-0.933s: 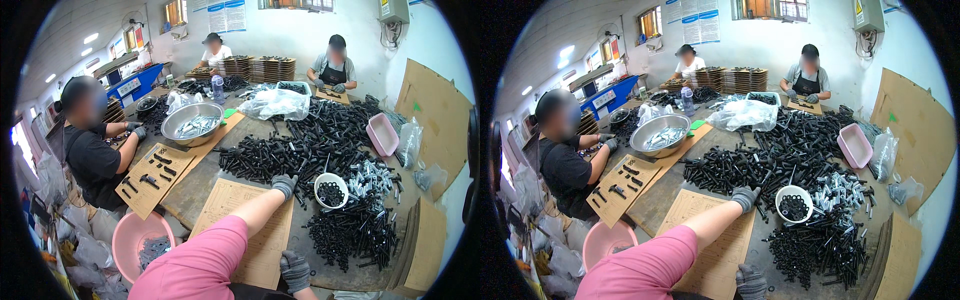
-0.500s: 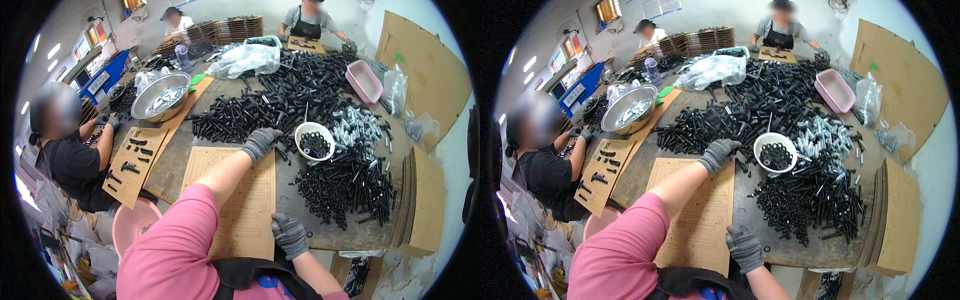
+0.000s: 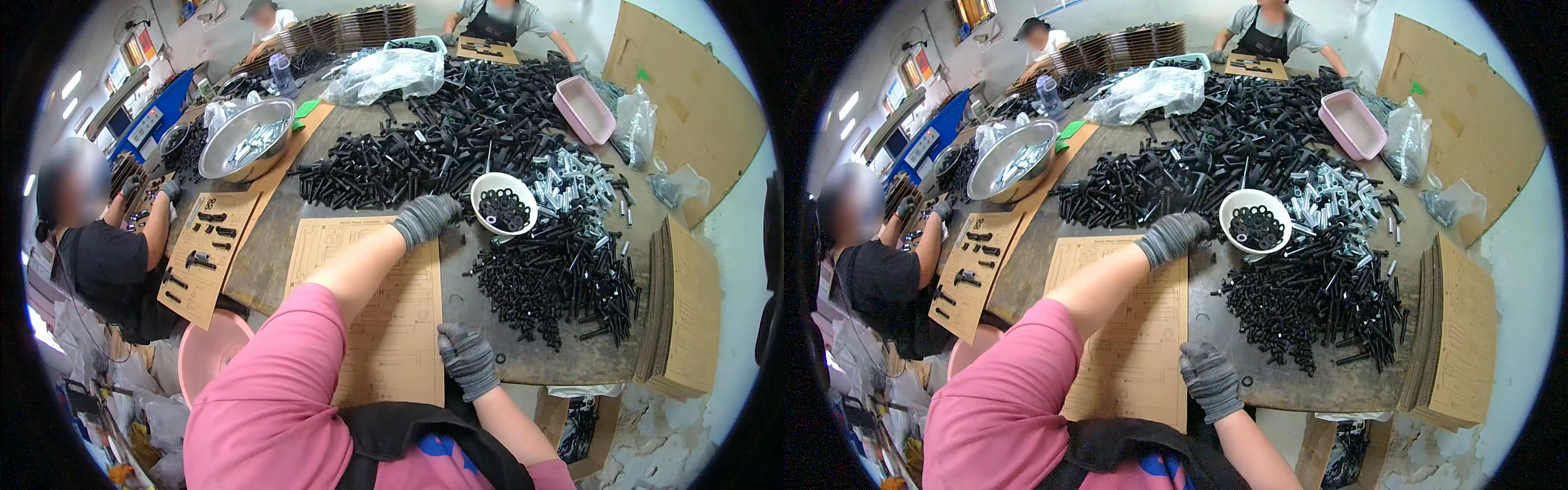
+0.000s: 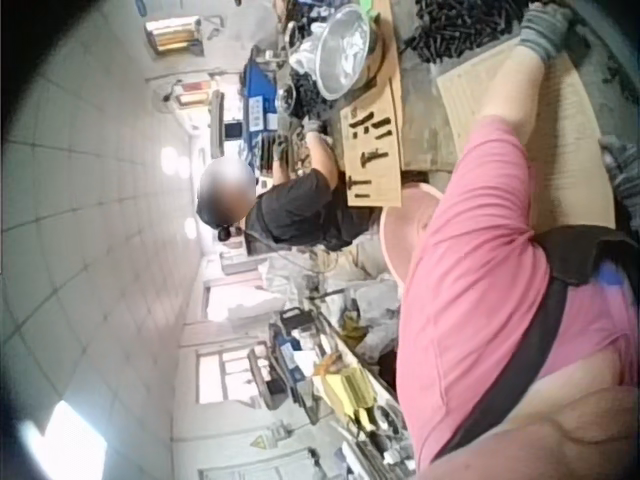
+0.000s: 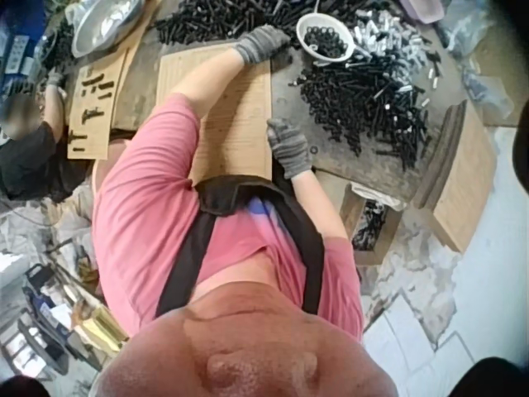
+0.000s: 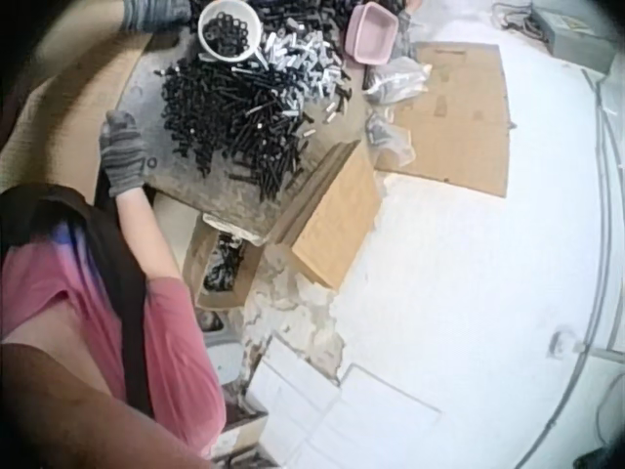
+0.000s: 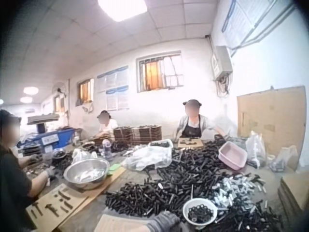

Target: The person assembles a hammer tool kit by placing hammers, wrenches, and small black plastic parts onto a cardboard insert. They repeatedly pick up items from a pink basin and a pile on the table, arrange them on the insert, and then move the completed insert aside to start a new one.

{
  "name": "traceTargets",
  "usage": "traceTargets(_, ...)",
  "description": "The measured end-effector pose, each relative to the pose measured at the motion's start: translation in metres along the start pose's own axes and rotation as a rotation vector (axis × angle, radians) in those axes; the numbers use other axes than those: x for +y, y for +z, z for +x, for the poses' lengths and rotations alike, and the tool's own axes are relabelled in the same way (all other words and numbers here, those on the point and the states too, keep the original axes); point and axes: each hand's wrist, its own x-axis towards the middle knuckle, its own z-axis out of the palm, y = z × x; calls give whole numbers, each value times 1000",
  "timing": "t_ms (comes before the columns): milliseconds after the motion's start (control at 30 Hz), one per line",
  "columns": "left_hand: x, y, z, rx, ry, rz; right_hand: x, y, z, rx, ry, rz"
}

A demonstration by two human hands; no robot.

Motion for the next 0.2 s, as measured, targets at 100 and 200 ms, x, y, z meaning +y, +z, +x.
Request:
traceTargets(100, -11, -25, -10, 73, -130, -319, -2, -3, 3, 10, -6, -23)
traceTargets(200, -2, -60, -40, -15, -493, -889, 1, 0, 0, 38, -25, -7)
